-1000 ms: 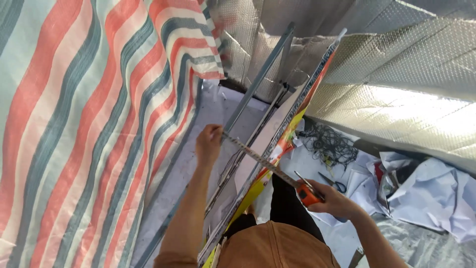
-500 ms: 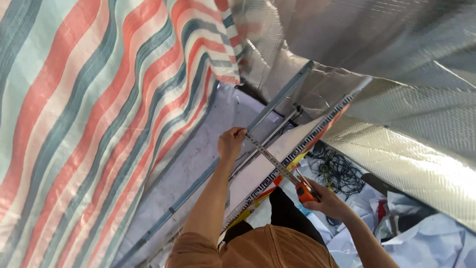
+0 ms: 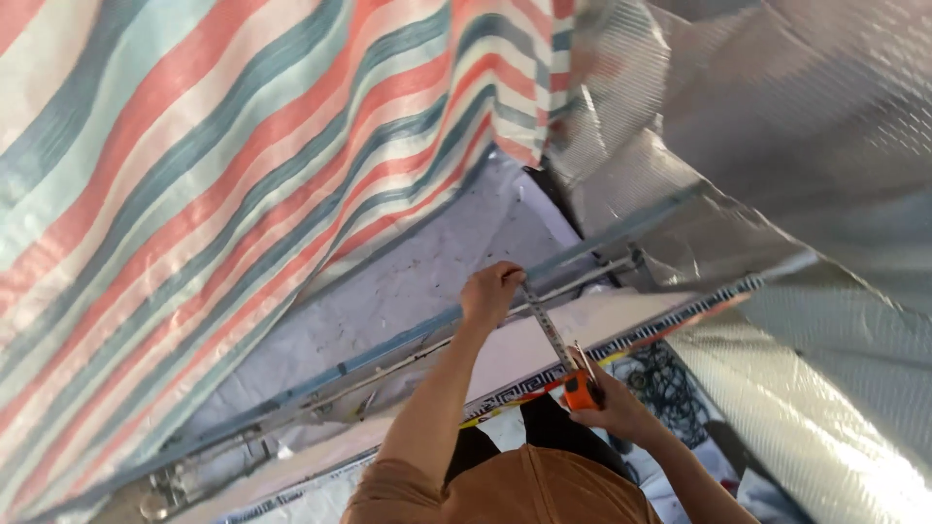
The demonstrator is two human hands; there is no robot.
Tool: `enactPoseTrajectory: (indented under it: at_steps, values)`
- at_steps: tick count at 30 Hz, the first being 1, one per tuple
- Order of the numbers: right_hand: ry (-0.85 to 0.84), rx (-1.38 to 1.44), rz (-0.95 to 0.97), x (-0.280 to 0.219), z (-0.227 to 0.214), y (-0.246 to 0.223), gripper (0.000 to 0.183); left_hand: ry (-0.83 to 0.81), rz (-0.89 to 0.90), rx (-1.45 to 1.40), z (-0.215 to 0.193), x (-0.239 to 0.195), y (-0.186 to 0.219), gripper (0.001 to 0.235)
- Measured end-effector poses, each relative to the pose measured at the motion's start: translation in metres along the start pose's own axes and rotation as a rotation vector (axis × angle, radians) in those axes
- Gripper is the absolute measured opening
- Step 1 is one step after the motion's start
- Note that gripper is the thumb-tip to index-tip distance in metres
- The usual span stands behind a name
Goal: The person uses a screwdriver to work on a metal frame under a striped tarp. They then use a tape measure to measure the length of the frame and a yellow banner attached to it. Finally, they use a marker to mark a point on the frame.
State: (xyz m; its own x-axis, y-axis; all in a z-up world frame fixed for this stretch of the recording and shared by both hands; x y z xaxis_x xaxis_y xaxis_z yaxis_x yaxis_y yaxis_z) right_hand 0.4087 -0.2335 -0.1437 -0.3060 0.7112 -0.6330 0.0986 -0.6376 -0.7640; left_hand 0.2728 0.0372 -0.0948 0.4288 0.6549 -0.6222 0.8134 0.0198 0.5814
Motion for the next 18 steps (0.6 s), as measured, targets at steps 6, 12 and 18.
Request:
enactPoseTrajectory:
  at_steps: [6,12,18]
  values:
    - [-0.186,0.298,-0.041,-0.030,-0.011,-0.063,0.090,0.281,0.263,-0.263,-0.030,-0.058,0.025,0.015]
    - [-0.420,0.159,-0.036,-0.027,0.015,-0.112,0.096,0.300,0.405,-0.453,-0.025,-0.171,0.015,0.018]
    - [-0.687,-0.018,0.079,0.001,0.086,-0.115,0.090,0.298,0.183,-0.693,-0.010,-0.242,-0.068,0.027]
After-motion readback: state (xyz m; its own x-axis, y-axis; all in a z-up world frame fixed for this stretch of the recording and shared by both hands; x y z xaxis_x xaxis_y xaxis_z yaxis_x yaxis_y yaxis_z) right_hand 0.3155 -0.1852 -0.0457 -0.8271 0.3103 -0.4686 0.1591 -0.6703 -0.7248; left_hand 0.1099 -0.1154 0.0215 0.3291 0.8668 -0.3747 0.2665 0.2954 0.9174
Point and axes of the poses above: each hand's wrist, its own x-axis towards the middle knuckle, its own z-axis out of the palm, y = z × x, the point moved 7 cm from there along x, towards the middle knuckle, and after that the axes turned 15 degrees about -y, right-handed, at the moved point
